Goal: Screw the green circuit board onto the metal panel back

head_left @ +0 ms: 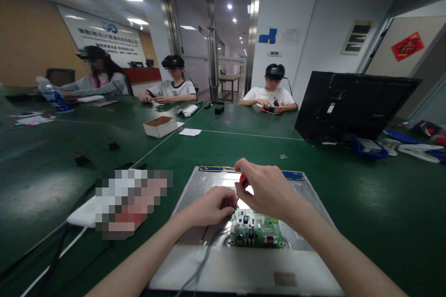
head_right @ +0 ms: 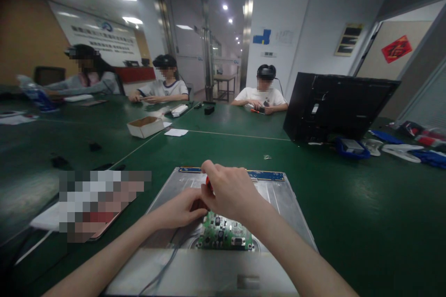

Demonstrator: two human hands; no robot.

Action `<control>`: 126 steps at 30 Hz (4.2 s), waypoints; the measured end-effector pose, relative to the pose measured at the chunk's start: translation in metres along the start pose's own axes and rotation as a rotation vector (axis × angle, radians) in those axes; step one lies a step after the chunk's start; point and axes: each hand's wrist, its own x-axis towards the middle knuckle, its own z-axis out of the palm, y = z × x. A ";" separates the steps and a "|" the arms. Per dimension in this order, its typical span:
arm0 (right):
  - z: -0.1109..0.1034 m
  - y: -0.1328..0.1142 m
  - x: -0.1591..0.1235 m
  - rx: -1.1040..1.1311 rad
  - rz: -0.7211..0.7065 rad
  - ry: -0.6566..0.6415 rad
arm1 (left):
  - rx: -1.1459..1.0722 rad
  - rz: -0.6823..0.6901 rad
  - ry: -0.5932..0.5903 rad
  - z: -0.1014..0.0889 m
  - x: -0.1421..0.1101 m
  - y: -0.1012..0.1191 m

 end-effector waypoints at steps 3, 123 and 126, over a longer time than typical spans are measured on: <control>-0.002 0.001 -0.001 0.025 -0.022 0.004 | 0.024 0.023 0.001 0.000 -0.001 0.001; -0.005 0.004 -0.001 -0.007 0.029 -0.009 | 0.001 -0.003 0.007 -0.001 -0.002 0.002; -0.006 0.004 -0.002 -0.009 0.005 -0.005 | -0.016 0.016 0.004 -0.001 -0.002 0.003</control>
